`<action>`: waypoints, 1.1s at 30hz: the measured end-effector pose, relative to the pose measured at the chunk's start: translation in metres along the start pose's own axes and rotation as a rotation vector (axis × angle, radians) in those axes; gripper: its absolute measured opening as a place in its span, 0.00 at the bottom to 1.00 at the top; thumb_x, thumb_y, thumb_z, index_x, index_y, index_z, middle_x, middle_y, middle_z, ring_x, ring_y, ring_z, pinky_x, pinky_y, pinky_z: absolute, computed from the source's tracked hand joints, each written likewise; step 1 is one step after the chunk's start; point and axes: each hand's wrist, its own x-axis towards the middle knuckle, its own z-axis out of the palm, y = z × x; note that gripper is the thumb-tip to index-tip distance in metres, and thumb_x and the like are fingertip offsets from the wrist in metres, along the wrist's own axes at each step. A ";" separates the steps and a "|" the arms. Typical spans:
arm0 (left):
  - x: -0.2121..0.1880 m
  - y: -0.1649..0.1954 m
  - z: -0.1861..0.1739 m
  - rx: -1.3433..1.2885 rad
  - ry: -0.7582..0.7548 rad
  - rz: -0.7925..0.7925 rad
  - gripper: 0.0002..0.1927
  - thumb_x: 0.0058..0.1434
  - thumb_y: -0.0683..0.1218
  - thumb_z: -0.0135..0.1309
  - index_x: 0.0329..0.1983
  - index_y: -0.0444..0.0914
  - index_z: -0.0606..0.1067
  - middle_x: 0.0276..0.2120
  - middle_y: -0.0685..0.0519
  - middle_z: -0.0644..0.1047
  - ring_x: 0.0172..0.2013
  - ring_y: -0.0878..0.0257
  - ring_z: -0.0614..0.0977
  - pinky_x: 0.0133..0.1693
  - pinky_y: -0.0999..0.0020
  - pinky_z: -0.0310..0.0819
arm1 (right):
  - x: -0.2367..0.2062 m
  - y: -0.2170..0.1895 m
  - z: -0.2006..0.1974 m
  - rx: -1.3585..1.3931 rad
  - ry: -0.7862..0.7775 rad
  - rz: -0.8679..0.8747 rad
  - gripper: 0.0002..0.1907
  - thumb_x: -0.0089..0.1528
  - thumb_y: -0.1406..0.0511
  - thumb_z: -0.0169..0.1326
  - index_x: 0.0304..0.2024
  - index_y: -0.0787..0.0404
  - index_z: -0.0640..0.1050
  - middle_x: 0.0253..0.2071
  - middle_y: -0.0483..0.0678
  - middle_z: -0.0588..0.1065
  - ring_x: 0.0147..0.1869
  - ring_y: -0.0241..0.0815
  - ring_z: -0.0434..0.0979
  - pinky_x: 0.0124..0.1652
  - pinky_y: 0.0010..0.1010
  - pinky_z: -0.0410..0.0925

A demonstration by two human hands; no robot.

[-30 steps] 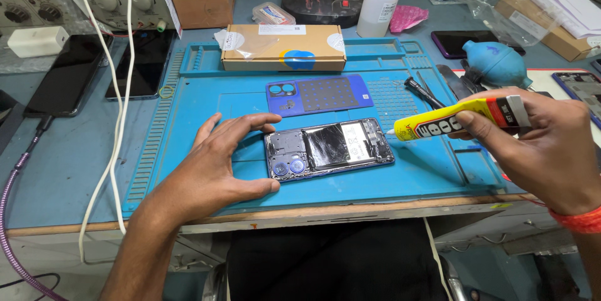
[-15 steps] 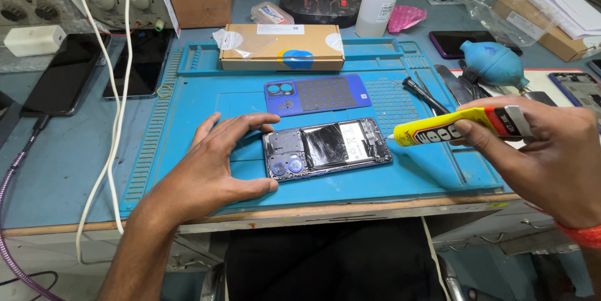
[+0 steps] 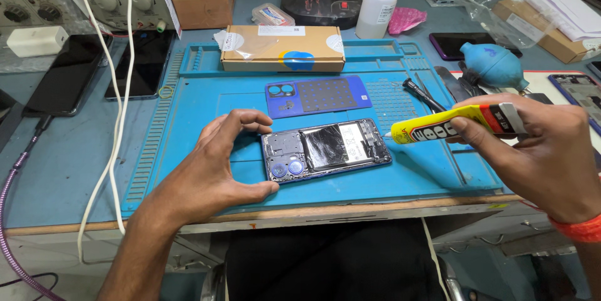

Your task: The person tests a smartphone by plugging in a charging cable and dialing on the screen, then removes the back cover. They squeeze adhesive from a yellow tube around the frame of the disassembled phone, then align and press the blue back cover onto the phone body.

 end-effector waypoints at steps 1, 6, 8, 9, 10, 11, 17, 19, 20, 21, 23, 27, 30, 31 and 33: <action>0.000 0.001 0.000 -0.012 0.001 -0.008 0.42 0.40 0.52 0.73 0.59 0.44 0.66 0.54 0.53 0.74 0.59 0.56 0.74 0.59 0.54 0.70 | 0.001 0.000 0.000 0.002 -0.004 0.010 0.14 0.62 0.68 0.63 0.50 0.68 0.81 0.38 0.52 0.83 0.38 0.36 0.84 0.36 0.24 0.75; 0.000 0.002 0.001 -0.114 0.005 -0.054 0.45 0.40 0.49 0.74 0.59 0.45 0.61 0.54 0.53 0.75 0.60 0.58 0.77 0.60 0.54 0.70 | 0.003 -0.003 -0.001 -0.046 -0.007 0.032 0.15 0.61 0.68 0.64 0.49 0.68 0.82 0.36 0.52 0.83 0.37 0.36 0.84 0.35 0.26 0.74; -0.001 0.001 0.001 -0.156 0.027 0.001 0.44 0.42 0.48 0.73 0.58 0.43 0.60 0.54 0.52 0.75 0.60 0.57 0.78 0.61 0.54 0.70 | 0.001 -0.004 -0.001 -0.002 -0.007 0.025 0.15 0.61 0.68 0.63 0.50 0.68 0.82 0.37 0.51 0.83 0.37 0.35 0.84 0.36 0.24 0.75; -0.002 0.000 0.000 -0.169 0.040 0.044 0.44 0.43 0.47 0.73 0.58 0.42 0.59 0.54 0.50 0.75 0.60 0.56 0.78 0.62 0.54 0.70 | 0.001 -0.004 -0.001 0.020 -0.006 0.020 0.15 0.61 0.68 0.63 0.50 0.68 0.81 0.37 0.51 0.83 0.38 0.34 0.84 0.36 0.23 0.75; -0.002 0.000 0.001 -0.183 0.052 0.087 0.44 0.44 0.46 0.73 0.59 0.42 0.59 0.55 0.49 0.74 0.60 0.55 0.77 0.63 0.53 0.70 | 0.000 -0.004 -0.001 0.023 -0.010 0.043 0.15 0.61 0.69 0.63 0.50 0.68 0.82 0.36 0.51 0.83 0.37 0.34 0.84 0.35 0.23 0.75; -0.003 0.000 0.001 -0.197 0.067 0.106 0.44 0.44 0.46 0.73 0.59 0.41 0.59 0.55 0.48 0.74 0.60 0.54 0.77 0.63 0.54 0.70 | 0.000 -0.004 -0.001 0.025 -0.014 0.067 0.15 0.61 0.69 0.63 0.49 0.68 0.82 0.35 0.51 0.83 0.36 0.34 0.83 0.34 0.23 0.75; -0.004 0.000 0.004 -0.269 0.145 0.182 0.44 0.45 0.44 0.73 0.60 0.40 0.57 0.56 0.46 0.73 0.60 0.54 0.77 0.63 0.55 0.69 | 0.001 -0.002 0.000 0.021 -0.001 0.045 0.14 0.61 0.69 0.63 0.49 0.68 0.82 0.35 0.51 0.83 0.36 0.33 0.82 0.35 0.24 0.74; -0.005 0.001 0.006 -0.300 0.165 0.207 0.45 0.46 0.43 0.73 0.61 0.39 0.57 0.57 0.45 0.72 0.61 0.53 0.76 0.65 0.55 0.70 | 0.001 0.000 0.001 0.021 0.000 0.034 0.14 0.61 0.69 0.63 0.49 0.68 0.82 0.36 0.51 0.83 0.36 0.33 0.82 0.35 0.23 0.74; -0.005 0.002 0.008 -0.309 0.175 0.217 0.45 0.47 0.43 0.73 0.61 0.39 0.57 0.57 0.45 0.73 0.62 0.53 0.76 0.66 0.55 0.70 | 0.001 0.000 0.001 0.021 -0.004 0.031 0.14 0.61 0.68 0.63 0.49 0.68 0.82 0.36 0.51 0.83 0.37 0.33 0.82 0.35 0.23 0.75; -0.006 0.002 0.009 -0.319 0.185 0.226 0.44 0.48 0.42 0.72 0.61 0.39 0.57 0.57 0.45 0.73 0.62 0.53 0.77 0.66 0.55 0.69 | 0.002 0.001 0.001 0.021 -0.008 0.029 0.14 0.61 0.68 0.63 0.49 0.68 0.81 0.37 0.51 0.82 0.37 0.32 0.83 0.34 0.23 0.75; -0.007 0.003 0.010 -0.329 0.197 0.230 0.44 0.48 0.42 0.72 0.62 0.39 0.56 0.57 0.45 0.73 0.62 0.54 0.77 0.67 0.56 0.69 | 0.002 0.002 0.001 -0.008 0.003 0.022 0.14 0.61 0.68 0.64 0.49 0.68 0.82 0.37 0.52 0.83 0.36 0.34 0.83 0.34 0.24 0.74; -0.009 0.003 0.012 -0.332 0.202 0.227 0.44 0.48 0.42 0.72 0.61 0.39 0.56 0.58 0.44 0.73 0.62 0.54 0.76 0.67 0.56 0.68 | 0.002 0.002 0.002 -0.027 0.004 0.050 0.14 0.62 0.68 0.63 0.49 0.68 0.82 0.35 0.52 0.83 0.37 0.35 0.84 0.34 0.25 0.74; -0.008 0.003 0.011 -0.332 0.203 0.236 0.44 0.48 0.42 0.72 0.61 0.39 0.56 0.58 0.44 0.72 0.63 0.54 0.76 0.67 0.55 0.68 | 0.004 0.002 0.002 0.008 -0.011 0.031 0.14 0.62 0.67 0.62 0.49 0.68 0.81 0.35 0.52 0.83 0.37 0.35 0.85 0.35 0.23 0.75; -0.008 0.003 0.011 -0.332 0.203 0.239 0.44 0.48 0.42 0.72 0.62 0.39 0.56 0.58 0.44 0.72 0.63 0.54 0.76 0.67 0.55 0.69 | 0.004 0.002 0.002 0.006 -0.006 0.021 0.14 0.62 0.67 0.62 0.49 0.68 0.81 0.36 0.51 0.83 0.37 0.35 0.85 0.35 0.23 0.75; -0.009 0.002 0.011 -0.324 0.202 0.232 0.44 0.48 0.42 0.72 0.61 0.39 0.56 0.58 0.45 0.72 0.63 0.54 0.76 0.67 0.55 0.68 | 0.005 0.002 0.002 0.003 0.003 0.000 0.14 0.63 0.67 0.62 0.49 0.67 0.81 0.36 0.51 0.83 0.37 0.35 0.85 0.34 0.23 0.75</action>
